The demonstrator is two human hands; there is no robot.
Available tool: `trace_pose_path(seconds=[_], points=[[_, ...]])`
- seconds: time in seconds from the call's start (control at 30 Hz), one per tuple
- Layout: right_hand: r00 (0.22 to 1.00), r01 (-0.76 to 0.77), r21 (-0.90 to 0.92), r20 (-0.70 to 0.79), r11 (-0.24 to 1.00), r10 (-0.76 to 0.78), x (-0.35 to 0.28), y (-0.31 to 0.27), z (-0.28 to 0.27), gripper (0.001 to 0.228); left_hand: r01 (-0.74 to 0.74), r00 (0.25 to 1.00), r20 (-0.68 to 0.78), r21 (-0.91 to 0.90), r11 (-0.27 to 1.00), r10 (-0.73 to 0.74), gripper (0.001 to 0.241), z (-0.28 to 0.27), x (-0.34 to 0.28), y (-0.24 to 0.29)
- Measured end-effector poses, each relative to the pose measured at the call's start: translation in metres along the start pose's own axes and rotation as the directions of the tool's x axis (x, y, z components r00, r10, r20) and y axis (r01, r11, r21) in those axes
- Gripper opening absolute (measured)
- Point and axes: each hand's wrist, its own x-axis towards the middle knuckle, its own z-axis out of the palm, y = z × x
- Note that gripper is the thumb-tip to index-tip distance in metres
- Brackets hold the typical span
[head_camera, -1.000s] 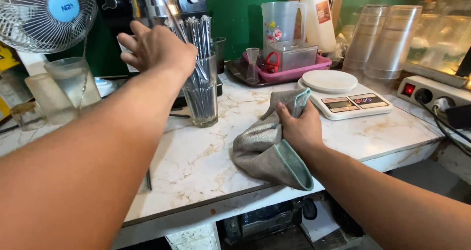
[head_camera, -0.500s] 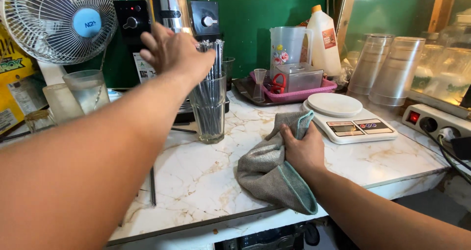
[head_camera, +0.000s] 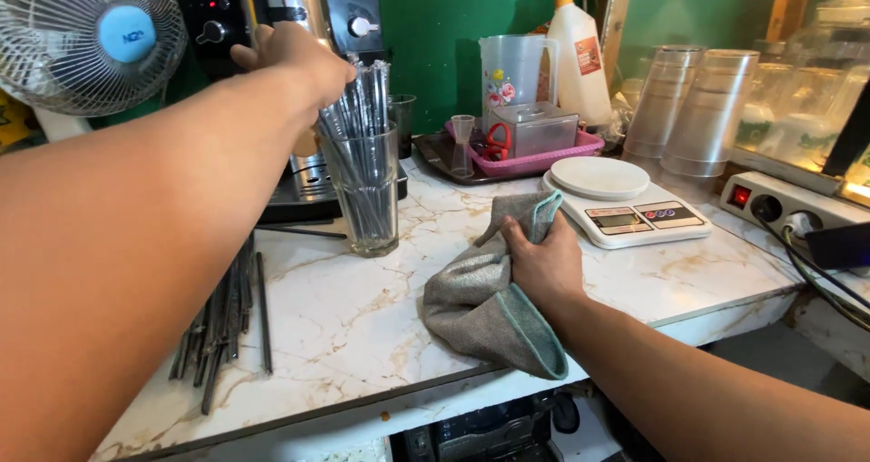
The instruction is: Cleaning individual metal straws with a cloth and placing them into a glass container on a counter.
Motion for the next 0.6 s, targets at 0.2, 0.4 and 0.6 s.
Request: trace_pose_path(seconds=[0.2, 0.4, 0.6], points=[[1.000, 0.008, -0.035, -0.012, 0.999, -0.008, -0.002, -0.002, 0.000, 0.034, 0.025, 0.999, 0.052, -0.298, 0.954, -0.010, 0.027, 0.007, 0.023, -0.020], [1.000, -0.023, -0.037, -0.004, 0.999, 0.023, -0.004, -0.011, -0.003, 0.034, 0.023, 0.942, 0.256, -0.692, 0.721, 0.216, 0.006, 0.014, 0.049, -0.031], [0.998, -0.055, -0.015, 0.016, 0.998, 0.055, -0.007, -0.012, -0.005, 0.034, -0.068, 0.989, 0.089, -0.450, 0.891, 0.120, 0.008, -0.032, 0.035, -0.017]])
